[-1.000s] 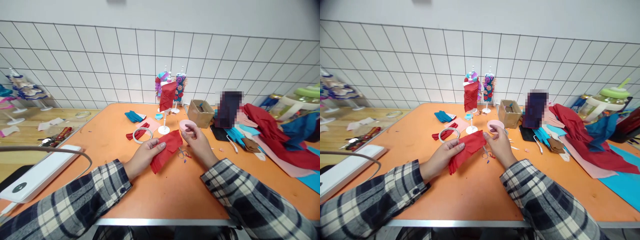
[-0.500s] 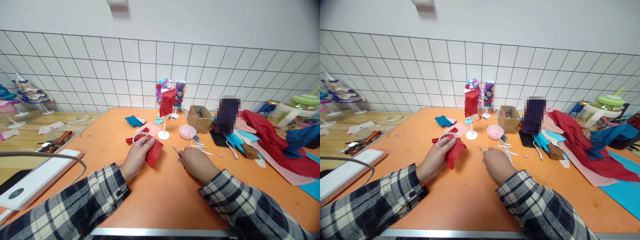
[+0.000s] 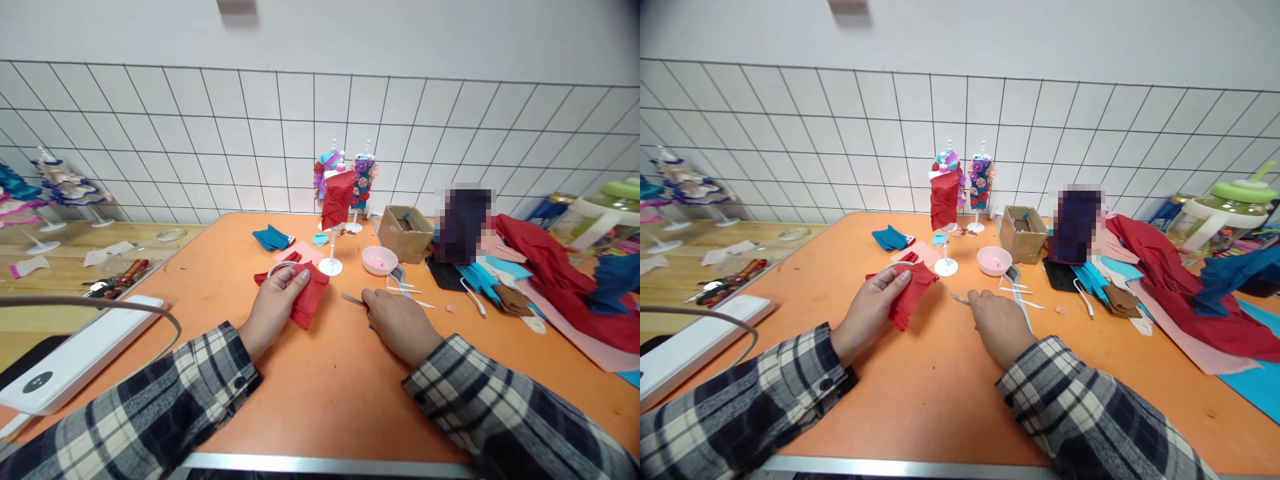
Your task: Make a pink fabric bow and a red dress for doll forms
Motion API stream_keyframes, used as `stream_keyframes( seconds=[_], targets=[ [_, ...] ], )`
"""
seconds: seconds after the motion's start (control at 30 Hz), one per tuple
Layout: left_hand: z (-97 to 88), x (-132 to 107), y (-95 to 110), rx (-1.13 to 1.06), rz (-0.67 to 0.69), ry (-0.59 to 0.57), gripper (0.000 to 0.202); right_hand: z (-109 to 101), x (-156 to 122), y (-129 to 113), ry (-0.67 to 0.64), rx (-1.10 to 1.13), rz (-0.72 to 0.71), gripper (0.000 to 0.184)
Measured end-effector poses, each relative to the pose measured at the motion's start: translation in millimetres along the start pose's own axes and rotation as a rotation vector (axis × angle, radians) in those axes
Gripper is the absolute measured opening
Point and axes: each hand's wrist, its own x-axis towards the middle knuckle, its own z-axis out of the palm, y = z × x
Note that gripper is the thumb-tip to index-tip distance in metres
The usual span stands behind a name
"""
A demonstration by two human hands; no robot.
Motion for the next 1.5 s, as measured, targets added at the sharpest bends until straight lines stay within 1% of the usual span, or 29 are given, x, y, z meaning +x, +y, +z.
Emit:
stream_keyframes(
  seconds=[0.07,0.13,0.2,0.27,0.3,0.37,0.4,0.43,0.53,0.67,0.93,1.1,1.23,1.4,1.5],
  targets=[
    [-0.5,0.6,0.1,0.023,0.008,0.013,0.038,3.9,4.7,4.1,0.026,0.204,-0.024,0.025],
    [-0.3,0.8,-0.1,0.042,0.013,0.018,0.037,6.3,8.0,6.6,-0.032,0.499,-0.011,0.021],
    [0.4,0.7,-0.4,0.049,0.020,0.016,0.036,6.1,8.0,6.9,-0.176,0.839,0.052,0.017],
    [1.3,0.1,-0.2,0.035,0.033,0.008,0.036,3.0,4.9,5.6,-0.375,1.134,0.065,0.023],
    [1.7,-0.4,0.0,0.014,0.034,-0.004,0.036,0.6,2.6,4.9,-0.481,1.234,0.027,0.026],
    [2.3,-1.9,0.4,-0.034,0.021,-0.047,0.035,-4.7,-2.0,4.1,-0.669,1.344,-0.091,0.031],
    [2.5,-2.8,0.5,-0.050,0.008,-0.074,0.034,-7.3,-3.9,4.1,-0.733,1.380,-0.140,0.034],
    [2.5,-3.7,0.3,-0.058,-0.005,-0.098,0.033,-9.5,-5.4,4.1,-0.766,1.411,-0.176,0.037],
    [2.1,-5.7,-1.1,-0.042,-0.031,-0.132,0.031,-13.2,-7.5,3.7,-0.763,1.446,-0.222,0.041],
    [2.4,-6.7,-2.8,-0.033,-0.038,-0.144,0.031,-11.4,-6.8,0.9,-0.742,1.404,-0.193,0.043],
    [4.4,-9.4,-3.6,-0.008,-0.048,-0.198,0.030,-4.4,-4.0,0.7,-0.658,1.485,-0.208,0.042],
    [3.4,-10.0,-3.4,0.007,-0.063,-0.205,0.031,-4.3,-2.9,3.1,-0.684,1.477,-0.195,0.042],
    [3.8,-9.1,-4.8,-0.014,-0.059,-0.185,0.030,-5.4,-3.7,4.2,-0.687,1.504,-0.194,0.039],
    [4.5,-7.7,-4.8,-0.072,-0.077,-0.178,0.031,-7.4,-4.7,3.4,-0.687,1.541,-0.173,0.042],
    [1.7,-5.2,-1.8,-0.166,-0.128,-0.213,0.041,-7.5,-5.0,3.1,-0.698,1.568,-0.171,0.041]
  ],
)
